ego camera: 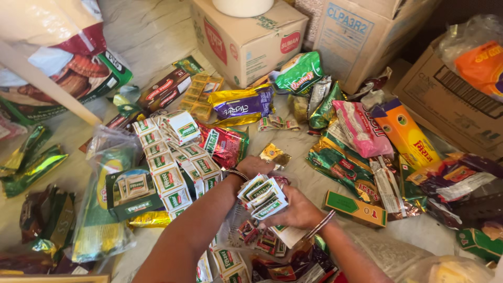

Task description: The person sits on the floor and sorts small white and green packets from a larger pile of assorted snack items. They separate the packets by hand and place them into a clear plastic container.

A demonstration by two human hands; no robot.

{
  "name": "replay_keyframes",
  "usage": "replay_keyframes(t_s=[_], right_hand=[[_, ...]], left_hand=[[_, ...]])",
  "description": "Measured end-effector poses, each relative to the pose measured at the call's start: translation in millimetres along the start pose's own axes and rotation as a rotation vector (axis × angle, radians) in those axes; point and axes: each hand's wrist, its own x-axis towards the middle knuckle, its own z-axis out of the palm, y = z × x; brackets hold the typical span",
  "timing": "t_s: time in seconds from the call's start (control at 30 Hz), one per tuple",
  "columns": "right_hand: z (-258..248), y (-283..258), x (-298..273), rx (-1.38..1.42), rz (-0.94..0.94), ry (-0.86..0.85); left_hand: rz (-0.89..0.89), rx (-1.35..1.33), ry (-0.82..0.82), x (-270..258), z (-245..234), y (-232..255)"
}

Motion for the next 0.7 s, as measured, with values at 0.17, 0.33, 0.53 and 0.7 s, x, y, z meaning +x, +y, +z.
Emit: replay_keyframes(t_s=[0.17, 0.33, 0.53, 0.7], right_hand=[[8.1, 1.2, -2.6, -0.564, 0.09, 0.017], [19.2, 26.8, 17.2, -1.251, 0.188, -0.018], [29.3, 68.3, 39.7, -1.513, 0.156, 0.113], [30.6, 90.3, 27.3, -1.822, -0.086, 0.134]], left_hand=[[0.07, -0.024, 0.11, -34.4, -21.2, 8.0], [-0.019, -0.092, -0.019, -63.4, -56.5, 30.2], [-0.037, -0.078, 0.066, -65.3, -47.7, 32.9], [-0.122, -0.014, -0.162, -41.3, -39.7, 32.3]])
